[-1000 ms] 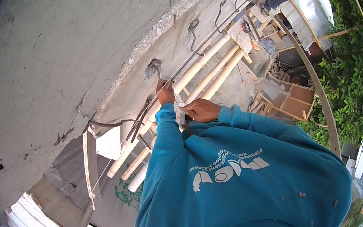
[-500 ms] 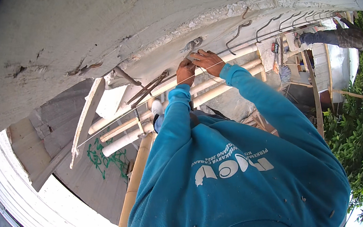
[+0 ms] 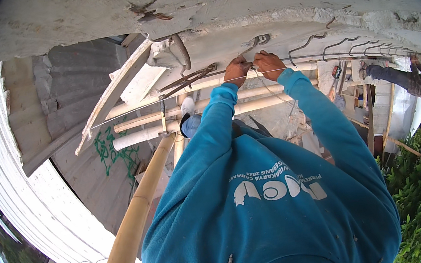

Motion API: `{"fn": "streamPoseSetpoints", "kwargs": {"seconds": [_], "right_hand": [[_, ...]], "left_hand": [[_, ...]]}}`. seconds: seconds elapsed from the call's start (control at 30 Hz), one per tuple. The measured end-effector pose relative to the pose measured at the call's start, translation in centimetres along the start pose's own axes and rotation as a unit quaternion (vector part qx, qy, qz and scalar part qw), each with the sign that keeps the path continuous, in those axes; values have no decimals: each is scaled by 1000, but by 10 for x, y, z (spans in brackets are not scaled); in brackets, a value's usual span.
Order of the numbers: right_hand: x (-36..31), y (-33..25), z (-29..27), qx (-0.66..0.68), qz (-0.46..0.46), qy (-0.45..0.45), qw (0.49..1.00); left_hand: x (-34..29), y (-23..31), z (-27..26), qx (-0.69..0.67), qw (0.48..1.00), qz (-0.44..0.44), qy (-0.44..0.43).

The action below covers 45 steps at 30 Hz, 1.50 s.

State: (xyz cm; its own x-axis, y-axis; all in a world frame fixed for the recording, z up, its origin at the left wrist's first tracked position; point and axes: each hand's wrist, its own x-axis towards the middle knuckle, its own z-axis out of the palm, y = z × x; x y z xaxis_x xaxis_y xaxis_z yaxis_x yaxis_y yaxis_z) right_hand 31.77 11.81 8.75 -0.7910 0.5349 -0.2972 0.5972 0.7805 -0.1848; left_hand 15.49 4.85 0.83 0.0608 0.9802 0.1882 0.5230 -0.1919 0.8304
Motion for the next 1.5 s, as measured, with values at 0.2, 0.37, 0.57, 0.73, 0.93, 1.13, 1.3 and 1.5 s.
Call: {"fn": "streamPoseSetpoints", "kwargs": {"seconds": [0.2, 0.37, 0.57, 0.73, 0.93, 1.13, 1.3, 1.5], "right_hand": [[7, -19, -17, 17, 46, -21, 999], [25, -16, -12, 117, 189, -88, 971], [9, -18, -44, 253, 195, -160, 934], [-19, 2, -64, 221, 117, 18, 968], [-1, -139, -104, 220, 19, 118, 968], [104, -173, 3, 448, 243, -84, 856], [146, -192, 5, 456, 236, -194, 836], [142, -199, 23, 543, 390, -77, 740]], "left_hand": [[2, -1, -5, -25, 999, -32, -30], [2, 2, -3, -16, 999, -44, -6], [-2, -5, 6, -40, 999, -25, 12], [-2, -1, 3, -36, 999, -35, 19], [-5, 1, -15, -97, 995, 16, -18], [-2, 4, -2, -89, 988, -119, 28], [-8, -6, 11, -46, 995, -78, 53], [-4, 9, 8, -44, 993, -83, 70]]}}
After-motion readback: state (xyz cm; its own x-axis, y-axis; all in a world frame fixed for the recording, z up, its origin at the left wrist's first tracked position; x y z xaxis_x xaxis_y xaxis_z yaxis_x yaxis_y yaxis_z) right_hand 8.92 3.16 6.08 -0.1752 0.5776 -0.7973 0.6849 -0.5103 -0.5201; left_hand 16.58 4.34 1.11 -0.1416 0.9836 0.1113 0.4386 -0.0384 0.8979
